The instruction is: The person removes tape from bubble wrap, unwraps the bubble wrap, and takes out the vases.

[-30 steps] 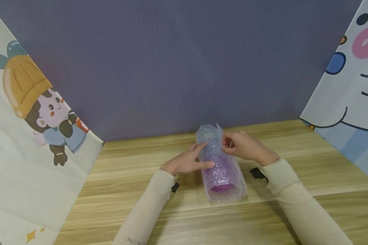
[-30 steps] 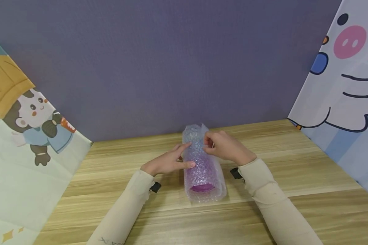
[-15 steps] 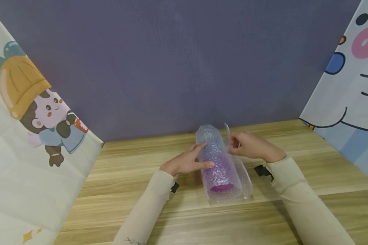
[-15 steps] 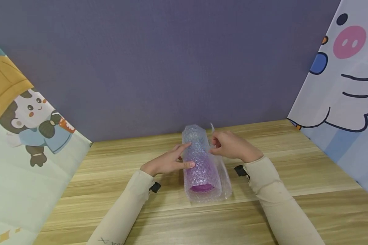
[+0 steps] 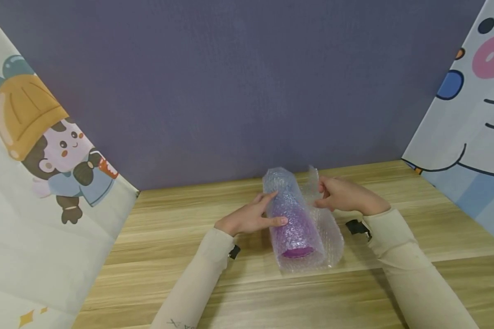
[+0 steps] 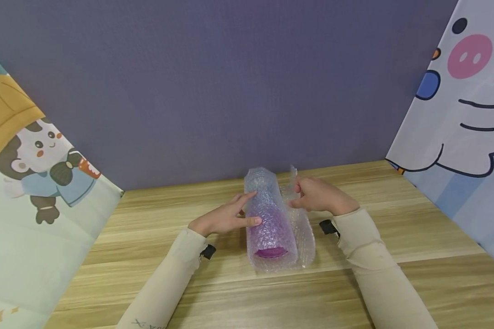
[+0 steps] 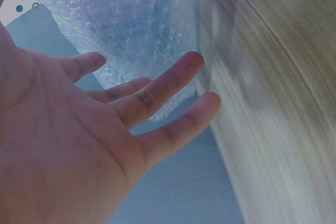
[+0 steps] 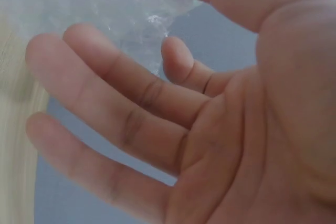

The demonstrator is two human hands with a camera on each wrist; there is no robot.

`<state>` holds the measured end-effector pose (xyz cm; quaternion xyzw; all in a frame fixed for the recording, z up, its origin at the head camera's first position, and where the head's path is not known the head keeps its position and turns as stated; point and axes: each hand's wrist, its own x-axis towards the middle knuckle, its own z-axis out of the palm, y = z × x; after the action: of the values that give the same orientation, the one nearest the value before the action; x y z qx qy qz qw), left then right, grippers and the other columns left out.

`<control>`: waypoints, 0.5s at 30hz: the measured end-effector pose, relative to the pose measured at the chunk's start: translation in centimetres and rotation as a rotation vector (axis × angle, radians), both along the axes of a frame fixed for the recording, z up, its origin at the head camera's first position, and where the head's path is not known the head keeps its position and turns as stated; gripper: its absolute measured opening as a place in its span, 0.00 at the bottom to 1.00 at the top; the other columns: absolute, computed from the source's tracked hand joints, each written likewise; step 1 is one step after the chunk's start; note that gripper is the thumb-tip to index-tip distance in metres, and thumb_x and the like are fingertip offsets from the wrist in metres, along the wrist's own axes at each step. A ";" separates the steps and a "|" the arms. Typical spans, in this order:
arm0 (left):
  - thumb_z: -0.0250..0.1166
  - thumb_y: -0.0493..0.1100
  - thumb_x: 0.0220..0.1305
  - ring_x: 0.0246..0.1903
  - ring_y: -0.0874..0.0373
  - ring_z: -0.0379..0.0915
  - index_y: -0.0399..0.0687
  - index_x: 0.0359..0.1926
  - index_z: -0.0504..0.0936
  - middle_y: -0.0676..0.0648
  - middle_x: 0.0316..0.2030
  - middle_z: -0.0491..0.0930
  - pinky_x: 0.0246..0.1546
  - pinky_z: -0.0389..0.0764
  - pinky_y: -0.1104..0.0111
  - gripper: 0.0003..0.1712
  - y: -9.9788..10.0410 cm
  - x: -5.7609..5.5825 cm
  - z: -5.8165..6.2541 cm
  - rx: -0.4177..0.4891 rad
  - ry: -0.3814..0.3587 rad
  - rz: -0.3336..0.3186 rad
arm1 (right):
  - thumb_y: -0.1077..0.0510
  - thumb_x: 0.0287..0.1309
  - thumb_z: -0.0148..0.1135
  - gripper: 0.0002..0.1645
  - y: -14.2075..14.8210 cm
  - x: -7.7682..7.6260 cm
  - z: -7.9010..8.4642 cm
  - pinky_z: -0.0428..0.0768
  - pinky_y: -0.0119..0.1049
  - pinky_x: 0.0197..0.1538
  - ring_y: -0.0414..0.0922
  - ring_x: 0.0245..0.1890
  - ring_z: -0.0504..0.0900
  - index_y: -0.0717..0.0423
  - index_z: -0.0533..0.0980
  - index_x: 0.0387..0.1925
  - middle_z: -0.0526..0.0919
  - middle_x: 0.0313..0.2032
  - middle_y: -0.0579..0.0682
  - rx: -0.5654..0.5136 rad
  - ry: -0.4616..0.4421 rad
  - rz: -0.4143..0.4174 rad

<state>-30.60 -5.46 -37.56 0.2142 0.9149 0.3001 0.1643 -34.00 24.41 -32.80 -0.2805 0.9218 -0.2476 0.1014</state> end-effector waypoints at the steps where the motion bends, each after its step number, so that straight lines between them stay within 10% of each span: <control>1: 0.55 0.83 0.58 0.71 0.43 0.68 0.71 0.82 0.37 0.44 0.83 0.38 0.74 0.65 0.43 0.61 0.0 0.0 0.0 0.000 0.000 0.000 | 0.51 0.63 0.69 0.21 0.1 0.0 0.0 0.77 0.36 0.34 0.43 0.25 0.82 0.60 0.68 0.40 0.84 0.26 0.47 0.002 0.002 -0.003; 15: 0.55 0.83 0.58 0.72 0.42 0.65 0.70 0.82 0.37 0.43 0.83 0.38 0.75 0.63 0.42 0.61 -0.2 0.1 0.0 -0.004 0.016 -0.008 | 0.60 0.64 0.66 0.27 1.1 -0.4 0.4 0.77 0.37 0.34 0.41 0.27 0.79 0.67 0.63 0.55 0.83 0.29 0.51 -0.015 0.028 -0.002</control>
<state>-30.50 -5.64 -37.55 0.2202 0.9159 0.2957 0.1586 -34.44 25.55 -32.39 -0.2839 0.9215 -0.2506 0.0864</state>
